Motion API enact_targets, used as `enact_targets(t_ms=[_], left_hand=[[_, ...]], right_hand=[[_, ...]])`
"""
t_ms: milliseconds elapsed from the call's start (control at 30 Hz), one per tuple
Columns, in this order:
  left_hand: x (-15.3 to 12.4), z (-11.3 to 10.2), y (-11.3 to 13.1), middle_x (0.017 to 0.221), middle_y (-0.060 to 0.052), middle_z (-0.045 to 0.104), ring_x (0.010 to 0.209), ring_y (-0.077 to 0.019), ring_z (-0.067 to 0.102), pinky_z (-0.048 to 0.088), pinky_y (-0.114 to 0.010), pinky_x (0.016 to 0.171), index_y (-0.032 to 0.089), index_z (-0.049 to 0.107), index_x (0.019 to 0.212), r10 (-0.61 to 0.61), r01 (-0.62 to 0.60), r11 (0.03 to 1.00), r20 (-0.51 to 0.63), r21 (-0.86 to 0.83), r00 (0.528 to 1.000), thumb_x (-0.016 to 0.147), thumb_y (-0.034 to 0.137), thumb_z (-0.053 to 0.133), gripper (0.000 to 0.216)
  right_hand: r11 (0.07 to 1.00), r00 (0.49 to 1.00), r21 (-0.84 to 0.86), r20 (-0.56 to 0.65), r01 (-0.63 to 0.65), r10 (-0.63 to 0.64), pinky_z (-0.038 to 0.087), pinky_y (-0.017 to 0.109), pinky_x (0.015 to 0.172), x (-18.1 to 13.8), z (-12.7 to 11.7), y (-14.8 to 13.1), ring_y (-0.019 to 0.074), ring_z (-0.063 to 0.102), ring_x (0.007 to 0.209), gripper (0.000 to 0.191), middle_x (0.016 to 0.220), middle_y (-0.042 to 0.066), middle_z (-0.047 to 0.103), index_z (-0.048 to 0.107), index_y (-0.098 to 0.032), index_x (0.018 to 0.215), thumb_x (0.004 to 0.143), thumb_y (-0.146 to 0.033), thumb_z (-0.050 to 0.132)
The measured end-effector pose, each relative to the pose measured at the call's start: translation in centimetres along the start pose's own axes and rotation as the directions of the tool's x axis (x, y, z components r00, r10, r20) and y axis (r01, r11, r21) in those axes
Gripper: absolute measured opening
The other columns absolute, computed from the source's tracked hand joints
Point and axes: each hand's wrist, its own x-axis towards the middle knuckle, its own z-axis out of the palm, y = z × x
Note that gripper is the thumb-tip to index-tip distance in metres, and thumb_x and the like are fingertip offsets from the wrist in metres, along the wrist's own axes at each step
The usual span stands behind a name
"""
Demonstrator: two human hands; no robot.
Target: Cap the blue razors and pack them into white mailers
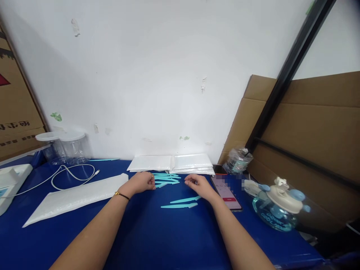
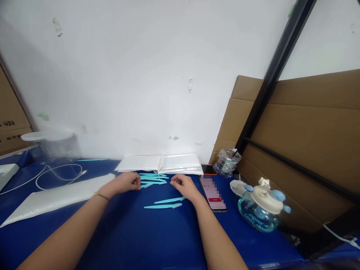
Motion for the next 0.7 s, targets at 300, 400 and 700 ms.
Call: enact_targets(t_ms=[300, 400, 700], left_hand=[[1.4, 1.6, 4.1, 0.072, 0.000, 0.063, 0.067, -0.0138, 0.056, 0.035, -0.022, 0.058, 0.021, 0.062, 0.078, 0.179, -0.189, 0.981, -0.154, -0.053, 0.972, 0.079, 0.037, 0.052, 0.019], [2.0, 1.8, 3.5, 0.073, 0.000, 0.064, 0.069, -0.0145, 0.057, 0.036, -0.023, 0.061, 0.021, 0.063, 0.077, 0.149, -0.154, 0.988, -0.181, -0.013, 0.972, 0.080, 0.035, 0.052, 0.018], [2.4, 2.5, 3.3, 0.074, 0.001, 0.066, 0.074, -0.0149, 0.058, 0.036, -0.025, 0.069, 0.023, 0.063, 0.077, 0.217, -0.217, 0.976, -0.190, 0.021, 0.958, 0.080, 0.038, 0.054, 0.018]], right_hand=[[0.915, 0.988, 0.383, 0.132, -0.130, 0.085, 0.044, 0.024, 0.054, 0.8, 2.2, -1.3, 0.0111, 0.057, 0.053, 0.027, 0.067, 0.001, 0.063, 0.060, -0.016, 0.076, 0.071, -0.042, 0.063], [0.885, 0.985, 0.433, 0.050, -0.169, 0.164, 0.044, 0.024, 0.054, 0.8, 1.0, -0.5, 0.0108, 0.057, 0.051, 0.029, 0.066, 0.002, 0.064, 0.060, -0.015, 0.075, 0.070, -0.043, 0.065], [0.879, 0.985, 0.446, 0.031, -0.167, 0.171, 0.045, 0.024, 0.054, 1.1, 1.5, -0.6, 0.0133, 0.060, 0.056, 0.026, 0.063, 0.002, 0.064, 0.063, -0.015, 0.073, 0.065, -0.040, 0.068]])
